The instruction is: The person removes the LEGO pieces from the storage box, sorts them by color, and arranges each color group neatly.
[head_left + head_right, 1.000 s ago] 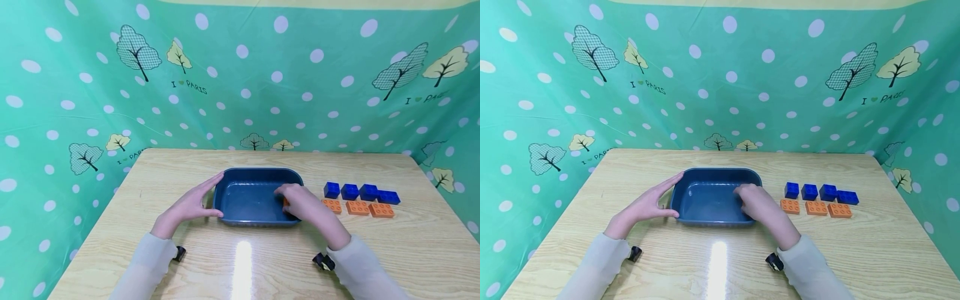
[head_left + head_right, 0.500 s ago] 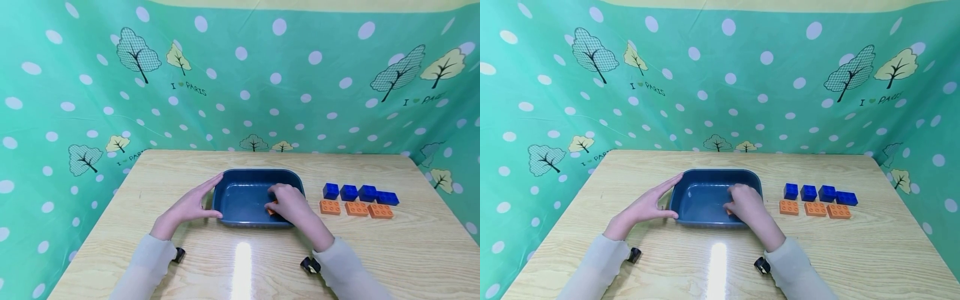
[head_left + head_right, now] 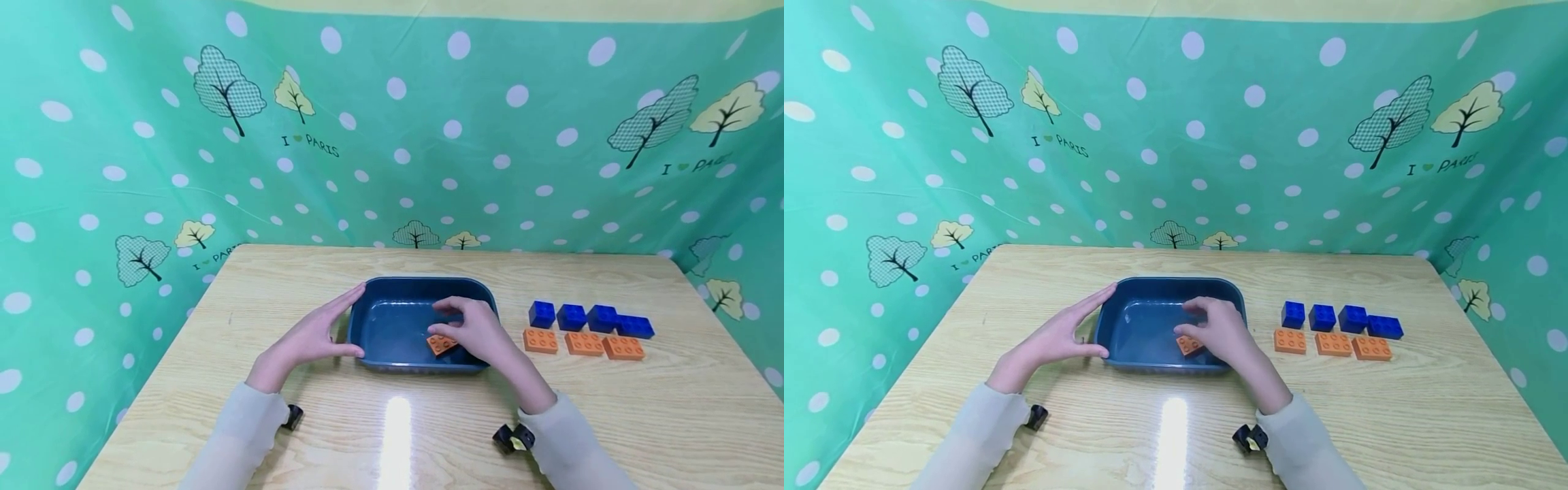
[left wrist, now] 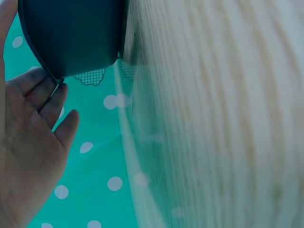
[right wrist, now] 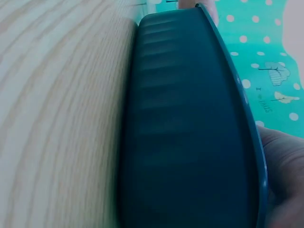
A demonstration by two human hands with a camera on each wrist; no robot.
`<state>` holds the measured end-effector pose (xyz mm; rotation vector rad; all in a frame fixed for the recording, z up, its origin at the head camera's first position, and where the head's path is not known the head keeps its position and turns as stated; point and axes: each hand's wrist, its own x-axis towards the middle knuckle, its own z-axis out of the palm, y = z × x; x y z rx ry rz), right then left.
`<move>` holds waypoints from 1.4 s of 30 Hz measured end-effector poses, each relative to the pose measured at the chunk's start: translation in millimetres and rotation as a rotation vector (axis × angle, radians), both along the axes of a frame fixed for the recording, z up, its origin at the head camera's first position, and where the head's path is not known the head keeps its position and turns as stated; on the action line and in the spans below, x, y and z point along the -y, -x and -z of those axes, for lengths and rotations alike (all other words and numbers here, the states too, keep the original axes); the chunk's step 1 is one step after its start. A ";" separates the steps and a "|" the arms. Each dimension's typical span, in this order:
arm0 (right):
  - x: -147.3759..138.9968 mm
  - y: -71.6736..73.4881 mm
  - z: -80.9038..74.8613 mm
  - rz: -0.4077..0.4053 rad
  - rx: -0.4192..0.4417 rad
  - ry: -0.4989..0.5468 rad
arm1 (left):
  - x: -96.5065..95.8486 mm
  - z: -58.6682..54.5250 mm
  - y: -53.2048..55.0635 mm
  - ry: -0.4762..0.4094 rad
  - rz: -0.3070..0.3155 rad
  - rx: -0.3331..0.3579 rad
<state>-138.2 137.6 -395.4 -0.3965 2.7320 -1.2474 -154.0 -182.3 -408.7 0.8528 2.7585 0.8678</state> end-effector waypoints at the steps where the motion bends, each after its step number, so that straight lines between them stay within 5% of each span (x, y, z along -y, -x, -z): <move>1: -0.8 -0.3 -0.8 -0.007 -0.003 -0.011 | 0.0 0.1 0.1 -0.001 0.000 0.000; 11: -5.7 -1.8 -5.7 -0.196 -0.001 -0.223 | -0.3 -0.4 0.2 0.002 -0.007 0.013; 22: -2.5 3.5 -0.1 -0.230 0.038 -0.308 | -0.6 -0.3 0.0 -0.010 -0.008 0.019; 30: 0.1 6.8 2.8 -0.204 0.017 -0.249 | -1.5 -0.7 -0.2 -0.009 -0.011 0.021; 42: -13.1 -2.3 -12.3 -0.156 -0.030 0.012 | -1.1 -2.6 -0.7 0.006 -0.016 0.032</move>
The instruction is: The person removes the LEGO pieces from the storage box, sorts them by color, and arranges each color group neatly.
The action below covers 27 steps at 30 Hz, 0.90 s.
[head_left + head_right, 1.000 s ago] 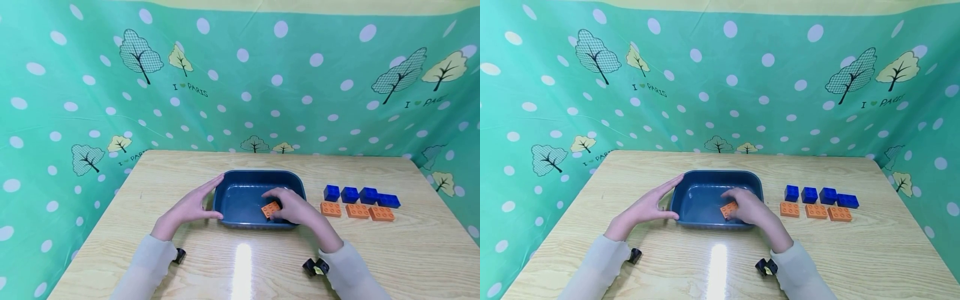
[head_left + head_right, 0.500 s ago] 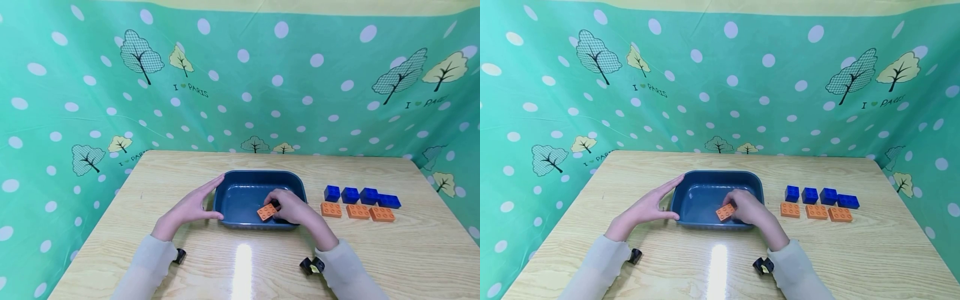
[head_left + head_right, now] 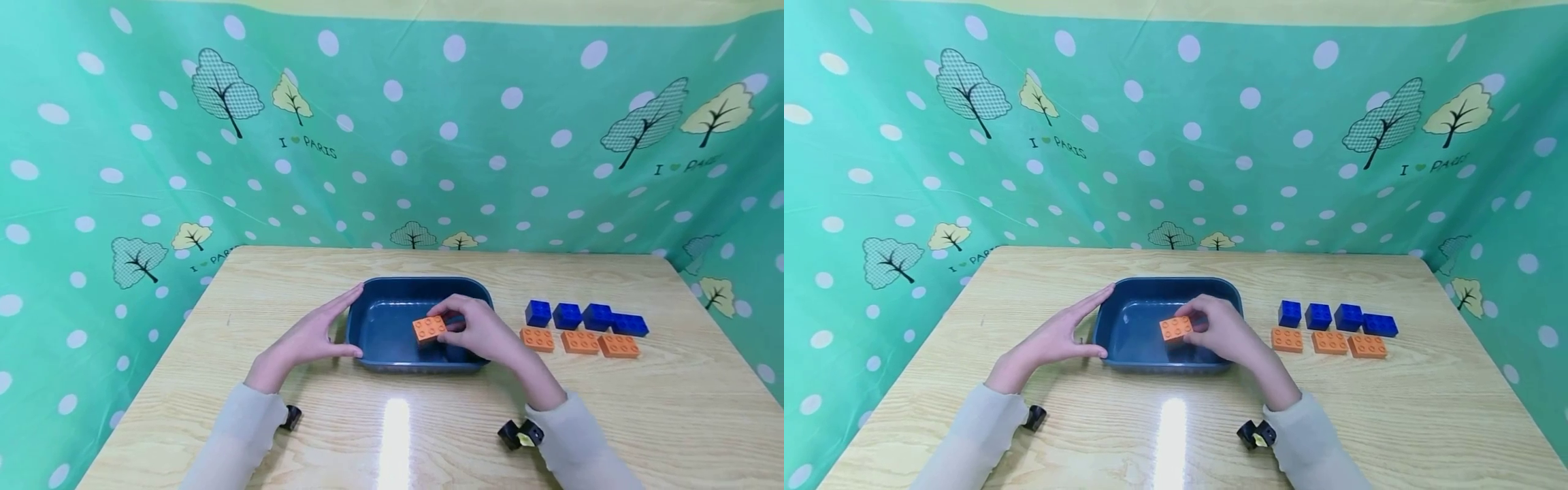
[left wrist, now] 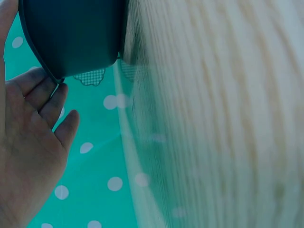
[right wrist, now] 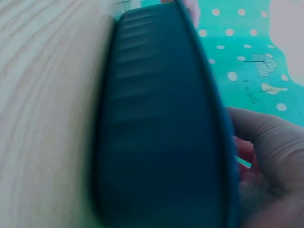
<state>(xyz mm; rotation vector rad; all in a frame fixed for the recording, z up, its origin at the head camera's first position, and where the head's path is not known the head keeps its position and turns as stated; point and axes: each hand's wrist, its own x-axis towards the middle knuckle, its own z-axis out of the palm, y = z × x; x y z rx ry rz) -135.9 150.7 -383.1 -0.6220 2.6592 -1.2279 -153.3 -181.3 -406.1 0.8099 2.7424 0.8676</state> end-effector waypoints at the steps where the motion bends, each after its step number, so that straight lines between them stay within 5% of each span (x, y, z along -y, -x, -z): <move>1: -2.4 -0.8 -2.8 0.009 0.000 0.010 | 0.3 0.0 0.1 0.000 0.001 0.000; 12: -53.1 -17.5 -28.0 0.089 -0.032 0.126 | -0.2 -0.8 0.3 -0.006 0.008 0.000; 20: -110.1 -36.9 -37.8 0.206 -0.140 0.061 | -0.3 -1.1 0.1 -0.006 -0.009 0.012; 27: -171.2 -47.4 -31.5 0.330 -0.166 0.012 | 0.0 -0.4 0.2 0.002 -0.009 0.011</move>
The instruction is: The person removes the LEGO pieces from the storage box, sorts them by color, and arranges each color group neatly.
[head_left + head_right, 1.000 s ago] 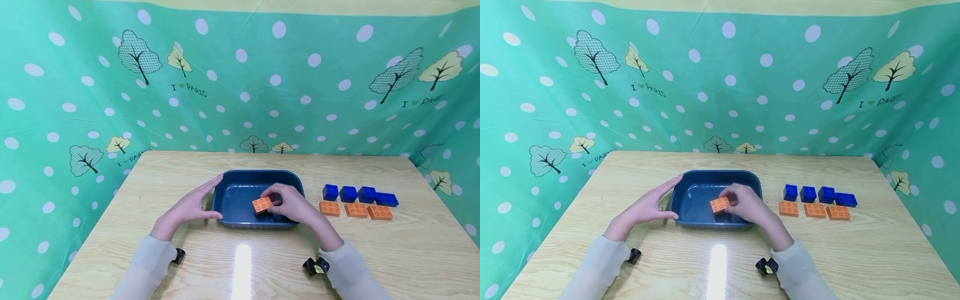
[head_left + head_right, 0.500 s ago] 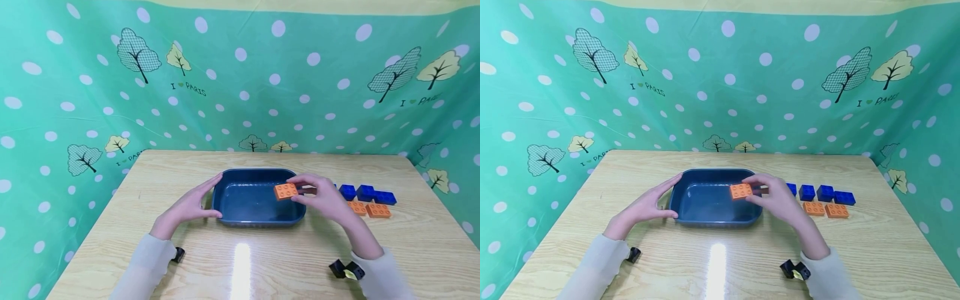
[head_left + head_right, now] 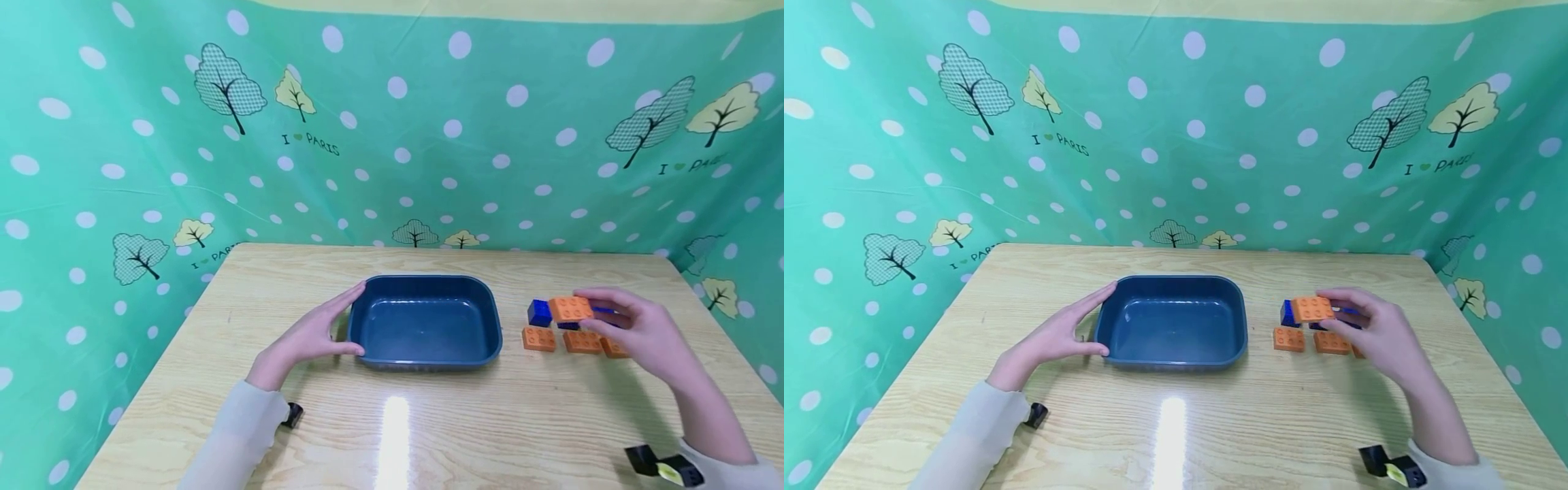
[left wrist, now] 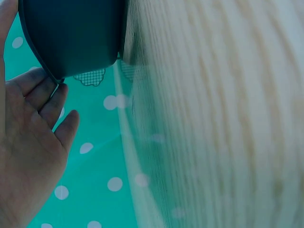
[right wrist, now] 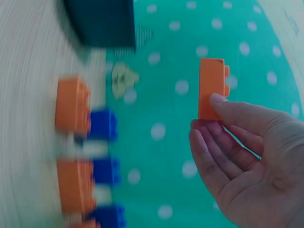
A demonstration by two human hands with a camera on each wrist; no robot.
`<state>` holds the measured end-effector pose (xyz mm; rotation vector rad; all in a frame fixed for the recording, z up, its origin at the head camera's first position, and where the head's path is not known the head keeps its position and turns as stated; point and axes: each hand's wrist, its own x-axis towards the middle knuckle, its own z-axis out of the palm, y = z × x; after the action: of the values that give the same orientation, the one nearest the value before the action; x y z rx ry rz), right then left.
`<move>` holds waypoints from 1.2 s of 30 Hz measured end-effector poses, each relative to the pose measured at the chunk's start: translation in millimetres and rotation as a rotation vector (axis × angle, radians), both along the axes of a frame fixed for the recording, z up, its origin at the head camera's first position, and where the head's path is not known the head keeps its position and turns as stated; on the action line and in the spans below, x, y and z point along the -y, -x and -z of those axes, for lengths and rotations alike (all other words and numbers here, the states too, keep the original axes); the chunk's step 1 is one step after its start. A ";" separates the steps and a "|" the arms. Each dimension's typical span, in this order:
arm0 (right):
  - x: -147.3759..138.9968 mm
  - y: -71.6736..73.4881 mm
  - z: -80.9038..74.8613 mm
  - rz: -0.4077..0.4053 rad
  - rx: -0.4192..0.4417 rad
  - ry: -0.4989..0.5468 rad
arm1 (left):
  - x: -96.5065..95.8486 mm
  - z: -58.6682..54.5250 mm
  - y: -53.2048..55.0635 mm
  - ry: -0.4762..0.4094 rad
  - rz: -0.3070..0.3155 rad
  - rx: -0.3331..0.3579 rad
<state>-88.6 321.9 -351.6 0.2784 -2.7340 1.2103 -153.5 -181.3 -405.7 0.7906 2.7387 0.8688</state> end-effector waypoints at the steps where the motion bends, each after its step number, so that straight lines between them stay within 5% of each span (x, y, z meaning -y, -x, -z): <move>1: -9.4 -1.2 2.1 0.019 0.002 -0.007 | -0.2 0.1 -0.3 0.003 -0.001 0.000; 8: -66.0 -6.9 25.3 0.143 0.053 -0.063 | -1.2 -0.4 -1.2 0.006 -0.002 -0.002; 17: -117.8 -14.6 54.7 0.206 0.088 -0.088 | -2.3 2.5 0.3 -0.005 0.011 -0.004; 36: -162.2 -7.0 93.8 0.296 0.265 -0.279 | -3.0 1.9 -0.7 -0.009 0.010 -0.014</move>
<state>-81.6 484.1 -445.4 -0.2726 -3.0262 0.8415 -152.8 -178.2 -407.6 0.8139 2.7423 0.8778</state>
